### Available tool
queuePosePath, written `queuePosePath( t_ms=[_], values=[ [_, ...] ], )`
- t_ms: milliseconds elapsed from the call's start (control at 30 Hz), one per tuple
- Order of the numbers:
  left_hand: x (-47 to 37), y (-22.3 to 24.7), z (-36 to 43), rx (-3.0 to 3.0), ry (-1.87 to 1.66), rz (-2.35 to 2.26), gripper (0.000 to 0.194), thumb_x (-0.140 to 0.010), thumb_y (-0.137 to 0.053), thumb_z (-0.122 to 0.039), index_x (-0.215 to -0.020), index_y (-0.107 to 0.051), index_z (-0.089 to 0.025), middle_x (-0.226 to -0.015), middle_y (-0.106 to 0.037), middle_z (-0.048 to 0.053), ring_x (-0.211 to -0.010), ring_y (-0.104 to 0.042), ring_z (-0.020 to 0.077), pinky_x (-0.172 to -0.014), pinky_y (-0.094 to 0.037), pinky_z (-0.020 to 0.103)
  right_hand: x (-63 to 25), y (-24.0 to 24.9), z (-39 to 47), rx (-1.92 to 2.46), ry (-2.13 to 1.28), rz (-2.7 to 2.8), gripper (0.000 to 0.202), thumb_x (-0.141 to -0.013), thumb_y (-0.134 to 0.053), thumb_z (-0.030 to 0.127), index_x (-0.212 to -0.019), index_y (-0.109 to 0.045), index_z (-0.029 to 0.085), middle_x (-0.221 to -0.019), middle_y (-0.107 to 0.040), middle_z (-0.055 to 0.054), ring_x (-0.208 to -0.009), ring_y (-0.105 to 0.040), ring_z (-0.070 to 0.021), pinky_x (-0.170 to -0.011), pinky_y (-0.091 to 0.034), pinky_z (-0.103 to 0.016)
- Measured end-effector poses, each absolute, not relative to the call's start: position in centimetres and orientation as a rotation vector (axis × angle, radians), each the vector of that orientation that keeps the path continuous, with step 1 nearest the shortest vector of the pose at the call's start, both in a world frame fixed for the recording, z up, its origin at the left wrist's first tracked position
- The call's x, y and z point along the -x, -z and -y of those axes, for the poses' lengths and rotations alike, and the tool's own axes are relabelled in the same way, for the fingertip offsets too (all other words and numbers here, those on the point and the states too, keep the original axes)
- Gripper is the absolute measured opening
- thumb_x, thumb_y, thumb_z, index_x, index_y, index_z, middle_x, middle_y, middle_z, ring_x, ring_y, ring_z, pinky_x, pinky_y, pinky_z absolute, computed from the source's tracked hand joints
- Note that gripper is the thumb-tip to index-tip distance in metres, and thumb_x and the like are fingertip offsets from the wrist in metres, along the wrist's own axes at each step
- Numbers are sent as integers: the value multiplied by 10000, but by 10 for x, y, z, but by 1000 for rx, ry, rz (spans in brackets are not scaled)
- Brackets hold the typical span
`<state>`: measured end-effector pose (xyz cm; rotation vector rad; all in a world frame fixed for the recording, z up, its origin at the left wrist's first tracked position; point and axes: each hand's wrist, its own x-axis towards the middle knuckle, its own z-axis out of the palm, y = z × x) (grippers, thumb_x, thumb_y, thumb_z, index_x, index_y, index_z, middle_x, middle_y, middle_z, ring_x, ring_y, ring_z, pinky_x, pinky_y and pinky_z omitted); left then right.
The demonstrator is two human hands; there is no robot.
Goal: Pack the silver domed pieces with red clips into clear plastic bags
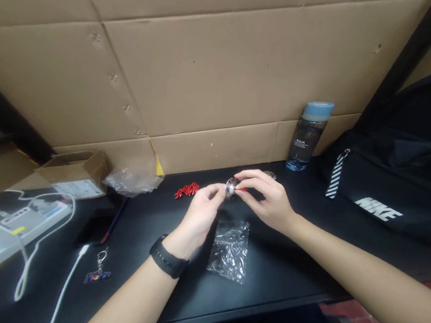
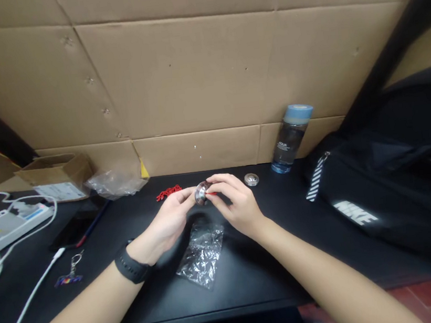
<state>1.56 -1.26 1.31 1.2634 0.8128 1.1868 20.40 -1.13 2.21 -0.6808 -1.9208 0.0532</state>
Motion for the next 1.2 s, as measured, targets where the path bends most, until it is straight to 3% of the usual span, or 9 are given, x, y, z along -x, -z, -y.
queuePosePath(
  t_ms=[200,467,700,967,1200],
  values=[
    [-14,-8,8,-1298,-1212,-857,276,-884,-743,-423,-911,-763,-148,-968,-741,84,-935,-636,215,-928,-449,341,-205,-22,12,678,-77,1940,119,-947,-659,159,-1001,-725,242,-1168,-726,-76,-1086,-698,-240,-950,-584,-421],
    [-16,-7,8,-1188,-1226,-789,312,-875,-755,-434,-992,-788,-146,-1053,-761,109,-1043,-646,239,-996,-435,357,-209,-25,15,679,98,1761,177,-885,-729,127,-989,-734,270,-1078,-703,-65,-1008,-689,-246,-880,-591,-440],
    [-20,-12,17,-1256,-1255,-857,279,-860,-764,-415,-963,-754,-156,-1010,-736,94,-988,-635,237,-955,-462,377,-203,-23,14,644,64,1930,127,-931,-680,144,-995,-719,247,-1143,-708,-86,-1076,-680,-248,-931,-583,-449],
    [-17,-12,14,-1419,-1367,-938,226,-890,-726,-401,-916,-760,-180,-1056,-715,94,-1063,-634,250,-1002,-461,384,-202,-19,15,665,-54,1914,344,-966,-628,140,-1271,-684,286,-1213,-705,-77,-1149,-679,-234,-985,-599,-418],
    [-15,-12,14,-1481,-1377,-1017,215,-905,-708,-394,-890,-775,-190,-1017,-715,85,-1040,-642,248,-983,-463,374,-203,-14,13,687,-107,1941,344,-977,-620,156,-1267,-718,312,-1260,-684,-79,-1145,-694,-229,-970,-621,-407]
  ],
)
